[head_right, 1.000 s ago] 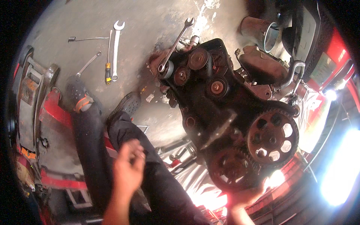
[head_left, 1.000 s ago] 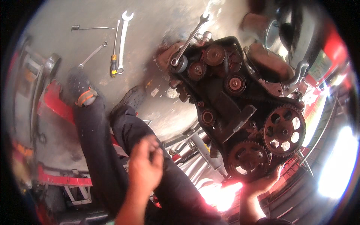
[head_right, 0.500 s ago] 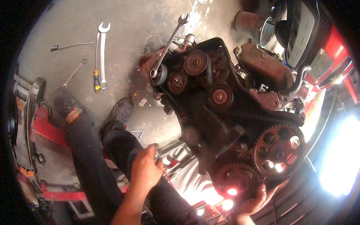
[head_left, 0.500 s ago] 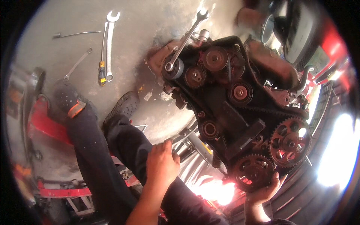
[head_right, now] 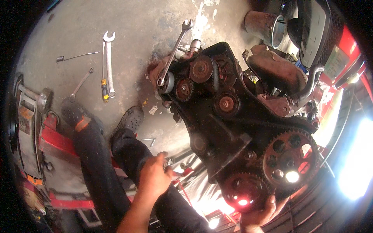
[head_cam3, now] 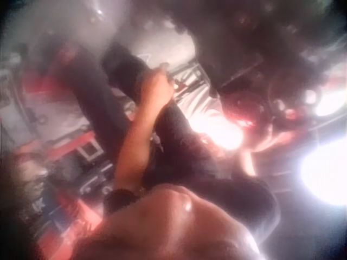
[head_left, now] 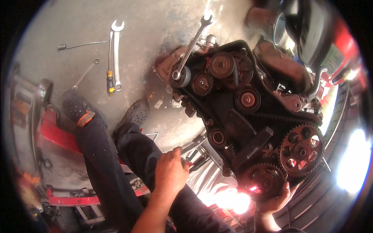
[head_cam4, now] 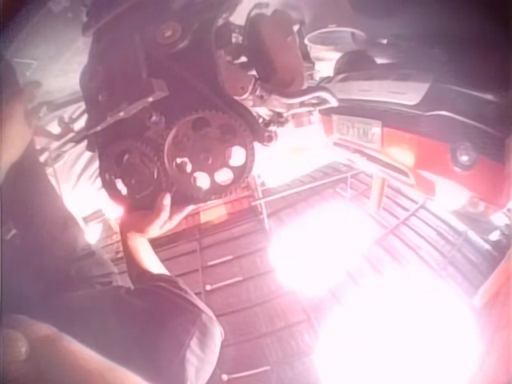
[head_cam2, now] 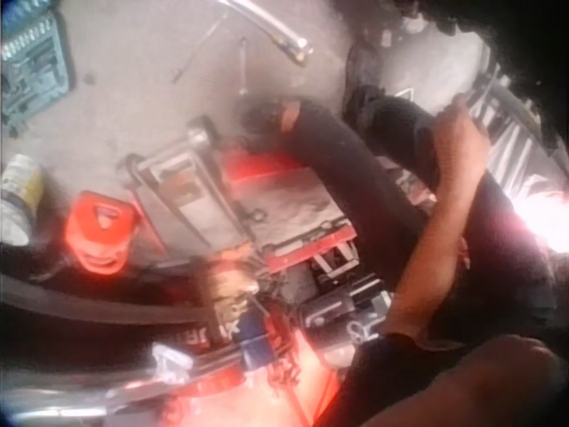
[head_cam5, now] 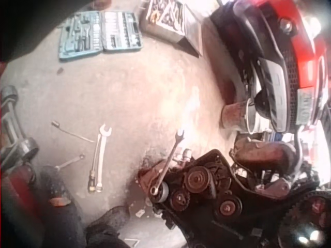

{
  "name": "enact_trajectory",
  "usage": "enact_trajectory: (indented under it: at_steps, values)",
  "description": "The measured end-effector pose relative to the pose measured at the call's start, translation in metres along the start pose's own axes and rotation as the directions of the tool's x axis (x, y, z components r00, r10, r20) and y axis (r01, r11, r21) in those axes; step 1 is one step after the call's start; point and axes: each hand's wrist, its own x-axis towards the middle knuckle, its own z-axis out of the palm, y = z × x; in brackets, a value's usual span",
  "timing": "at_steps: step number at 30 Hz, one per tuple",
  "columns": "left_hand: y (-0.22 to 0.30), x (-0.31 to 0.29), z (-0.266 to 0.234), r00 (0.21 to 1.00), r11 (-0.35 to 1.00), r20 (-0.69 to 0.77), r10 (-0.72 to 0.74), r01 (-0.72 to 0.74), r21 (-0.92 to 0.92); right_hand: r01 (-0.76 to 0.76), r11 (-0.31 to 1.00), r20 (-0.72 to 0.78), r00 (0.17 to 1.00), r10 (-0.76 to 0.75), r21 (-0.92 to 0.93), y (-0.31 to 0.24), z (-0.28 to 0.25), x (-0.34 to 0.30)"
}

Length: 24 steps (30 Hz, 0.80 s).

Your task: The person works on a disassembled car engine in a workshop, using various wrenches and a screwdriver to tighten bolts on the timing belt pulleys and camshaft area. The person also handles the cylinder head, positioning it over the engine block and using a screwdriver to adjust internal components.

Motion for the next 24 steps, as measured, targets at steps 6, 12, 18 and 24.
enact_trajectory:
  at_steps: [6, 12, 18, 24]
  values:
    - [0.004, -0.001, -0.003, 1.0, 1.0, -0.006, 0.005, -0.005, -0.011, -0.027, 0.999, -0.052, 0.998, 0.025, -0.042, -0.001, 0.0, 0.0]
    - [0.001, 0.0, -0.001, 1.0, 0.998, -0.006, 0.022, -0.022, -0.051, -0.024, 1.0, 0.08, 0.996, 0.025, -0.02, -0.003, 0.001, 0.002]
    - [0.003, -0.001, -0.008, 0.999, 0.994, -0.022, -0.025, 0.022, -0.109, -0.011, 0.998, -0.036, 0.999, 0.009, -0.063, -0.017, 0.022, -0.006]
    - [0.002, 0.002, -0.001, 0.999, 0.995, -0.032, -0.036, 0.033, -0.092, -0.046, 0.998, 0.04, 0.998, 0.044, 0.053, -0.009, 0.022, 0.0]
